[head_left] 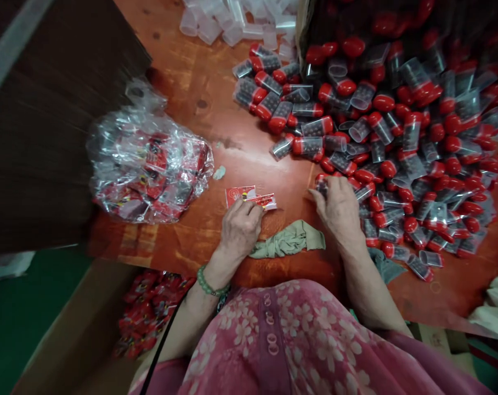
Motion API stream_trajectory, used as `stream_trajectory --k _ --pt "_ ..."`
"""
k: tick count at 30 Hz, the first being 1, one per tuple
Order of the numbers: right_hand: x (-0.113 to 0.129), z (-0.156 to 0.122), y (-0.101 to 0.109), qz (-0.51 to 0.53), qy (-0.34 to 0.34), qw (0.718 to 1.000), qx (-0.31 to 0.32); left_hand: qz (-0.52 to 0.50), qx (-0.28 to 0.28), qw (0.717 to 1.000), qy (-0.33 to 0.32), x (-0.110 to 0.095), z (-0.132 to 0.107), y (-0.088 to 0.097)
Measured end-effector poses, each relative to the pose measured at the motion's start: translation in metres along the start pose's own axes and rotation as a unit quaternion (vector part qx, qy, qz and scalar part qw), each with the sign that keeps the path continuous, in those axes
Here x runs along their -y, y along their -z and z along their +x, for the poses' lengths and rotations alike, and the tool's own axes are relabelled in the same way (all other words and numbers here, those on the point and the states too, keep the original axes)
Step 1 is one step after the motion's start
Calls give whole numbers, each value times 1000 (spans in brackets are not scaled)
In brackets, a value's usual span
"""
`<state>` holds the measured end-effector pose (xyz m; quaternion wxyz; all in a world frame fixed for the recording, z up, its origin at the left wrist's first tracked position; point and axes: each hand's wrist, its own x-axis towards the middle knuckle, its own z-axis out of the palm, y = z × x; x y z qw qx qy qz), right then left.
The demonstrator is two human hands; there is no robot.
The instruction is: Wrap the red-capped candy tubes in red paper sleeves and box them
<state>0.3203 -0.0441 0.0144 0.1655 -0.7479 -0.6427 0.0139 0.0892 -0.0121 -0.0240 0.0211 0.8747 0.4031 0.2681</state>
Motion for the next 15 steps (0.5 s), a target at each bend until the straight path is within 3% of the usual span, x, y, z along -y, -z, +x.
stream_trajectory --k 5,10,15 --pt "-13 4 -12 2 -51 998 30 -110 28 992 55 5 -1 1" --pt "-7 1 -13 79 -29 996 25 -199 48 974 102 10 1 3" --pt "0 -5 -10 210 7 976 58 -202 68 971 108 7 3 6"
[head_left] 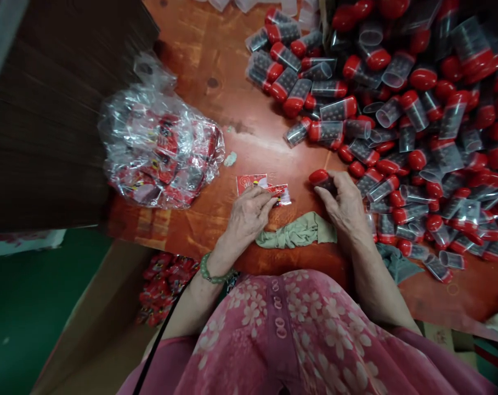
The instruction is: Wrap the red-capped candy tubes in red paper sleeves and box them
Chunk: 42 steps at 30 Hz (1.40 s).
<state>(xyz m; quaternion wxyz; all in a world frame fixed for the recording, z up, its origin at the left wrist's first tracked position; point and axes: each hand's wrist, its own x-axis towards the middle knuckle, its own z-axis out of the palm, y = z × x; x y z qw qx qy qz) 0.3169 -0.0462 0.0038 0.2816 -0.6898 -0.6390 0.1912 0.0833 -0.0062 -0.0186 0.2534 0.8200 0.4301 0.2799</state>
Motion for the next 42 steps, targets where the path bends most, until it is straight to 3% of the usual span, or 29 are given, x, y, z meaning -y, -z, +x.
stream_trajectory --k 5,10,15,22,28,35,42 --pt "9 -1 -3 118 43 991 46 -18 -24 999 38 -2 1 -2" --pt "18 -2 6 156 61 985 48 -108 -68 989 72 -7 1 3" --pt "29 -10 21 175 74 979 78 -145 -97 982 66 -21 -2 15" --pt "35 -18 24 163 146 965 142 -130 -80 988 2 -34 -7 27" --pt "33 -17 35 105 143 959 223 -134 -64 988 -31 -36 -11 30" --pt "34 -14 47 167 142 961 169 -147 -67 986 -30 -37 -15 31" --pt "39 -14 41 107 161 958 211 -167 -41 985 -29 -36 -21 27"
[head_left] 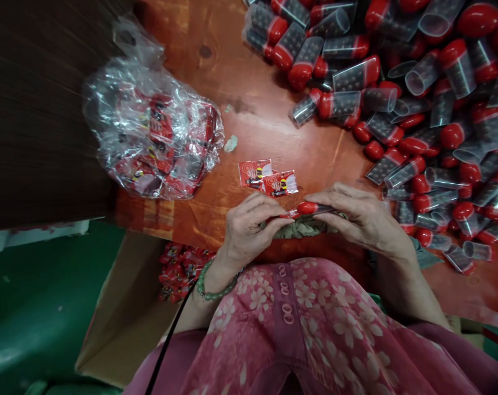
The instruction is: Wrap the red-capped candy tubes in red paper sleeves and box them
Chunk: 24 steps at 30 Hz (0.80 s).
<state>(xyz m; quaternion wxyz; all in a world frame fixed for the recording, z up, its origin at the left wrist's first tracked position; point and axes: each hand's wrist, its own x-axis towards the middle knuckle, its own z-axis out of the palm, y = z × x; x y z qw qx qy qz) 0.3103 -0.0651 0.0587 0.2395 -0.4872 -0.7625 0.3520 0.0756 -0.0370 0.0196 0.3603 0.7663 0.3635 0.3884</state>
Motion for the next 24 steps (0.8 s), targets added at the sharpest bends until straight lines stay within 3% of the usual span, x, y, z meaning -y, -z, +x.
stream_trajectory --k 8,15,24 --pt "2 -4 2 -47 -43 986 152 1 29 1000 -7 -1 -1 0" --pt "4 -5 17 -101 -76 977 174 -7 33 999 -11 0 -4 0" --pt "14 3 17 -95 -44 970 218 31 62 997 -37 -4 -3 -1"
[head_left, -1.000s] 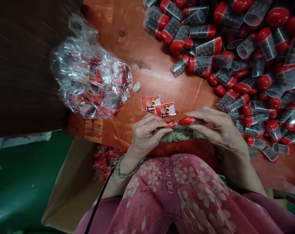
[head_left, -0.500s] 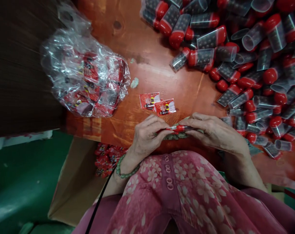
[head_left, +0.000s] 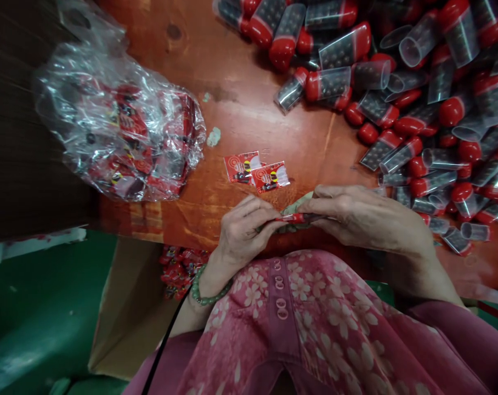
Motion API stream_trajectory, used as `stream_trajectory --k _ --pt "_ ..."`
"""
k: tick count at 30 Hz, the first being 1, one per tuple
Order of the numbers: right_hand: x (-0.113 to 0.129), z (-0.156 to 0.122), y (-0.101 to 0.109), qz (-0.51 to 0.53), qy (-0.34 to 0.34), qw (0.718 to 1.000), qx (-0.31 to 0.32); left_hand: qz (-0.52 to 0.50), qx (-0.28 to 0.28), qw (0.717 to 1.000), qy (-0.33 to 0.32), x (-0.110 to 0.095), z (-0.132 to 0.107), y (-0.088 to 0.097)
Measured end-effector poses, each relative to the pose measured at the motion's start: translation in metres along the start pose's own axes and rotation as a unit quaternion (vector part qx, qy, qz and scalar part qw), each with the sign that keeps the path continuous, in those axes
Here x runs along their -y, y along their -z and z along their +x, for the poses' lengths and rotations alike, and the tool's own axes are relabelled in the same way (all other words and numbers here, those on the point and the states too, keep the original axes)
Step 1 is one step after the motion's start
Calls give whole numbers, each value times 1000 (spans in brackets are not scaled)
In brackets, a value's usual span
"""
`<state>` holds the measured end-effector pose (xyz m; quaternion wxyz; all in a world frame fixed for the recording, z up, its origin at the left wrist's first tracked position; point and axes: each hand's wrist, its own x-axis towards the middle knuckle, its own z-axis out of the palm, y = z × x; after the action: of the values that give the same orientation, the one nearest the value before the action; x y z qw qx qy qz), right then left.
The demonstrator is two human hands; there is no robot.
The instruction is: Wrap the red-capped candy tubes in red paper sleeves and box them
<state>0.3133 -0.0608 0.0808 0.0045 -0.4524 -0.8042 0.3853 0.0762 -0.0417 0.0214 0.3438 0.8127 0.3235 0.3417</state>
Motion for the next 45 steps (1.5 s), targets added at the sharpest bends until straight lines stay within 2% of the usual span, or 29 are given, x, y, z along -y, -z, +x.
stream_trajectory --k 7,10,13,18,22,27,31,32,34,37,39,40,42,45 --pt "3 11 3 -32 5 999 -4 18 50 998 14 0 -4 0" --pt "-2 15 2 18 25 1000 2 -11 61 997 44 2 -5 0" --pt "-5 19 1 84 46 995 36 -55 86 991 84 4 -5 0" --pt "-9 25 0 110 39 992 48 -128 154 963 181 4 -2 2" --pt "-11 29 -1 175 72 981 29 -175 164 938 251 1 4 4" --pt "-12 29 -4 215 93 972 -9 -209 183 922 271 -3 16 10" --pt "-13 27 -6 259 88 961 -32 -270 200 892 303 -2 20 15" --pt "-14 27 -7 280 79 956 -33 -280 186 887 317 0 19 16" --pt "-15 27 -12 347 49 936 -39 -319 109 878 341 6 14 16" --pt "-15 28 -24 488 -28 869 -80 -433 -20 836 337 13 4 11" --pt "-13 31 -34 557 -64 820 -111 -487 -49 809 325 11 -2 3" --pt "-12 33 -38 576 -72 806 -119 -497 -53 802 327 9 -3 -2" --pt "-7 40 -47 588 -77 795 -127 -505 -68 789 344 2 -4 -13" --pt "2 51 -58 572 -77 800 -161 -509 -122 755 395 -6 -1 -25"
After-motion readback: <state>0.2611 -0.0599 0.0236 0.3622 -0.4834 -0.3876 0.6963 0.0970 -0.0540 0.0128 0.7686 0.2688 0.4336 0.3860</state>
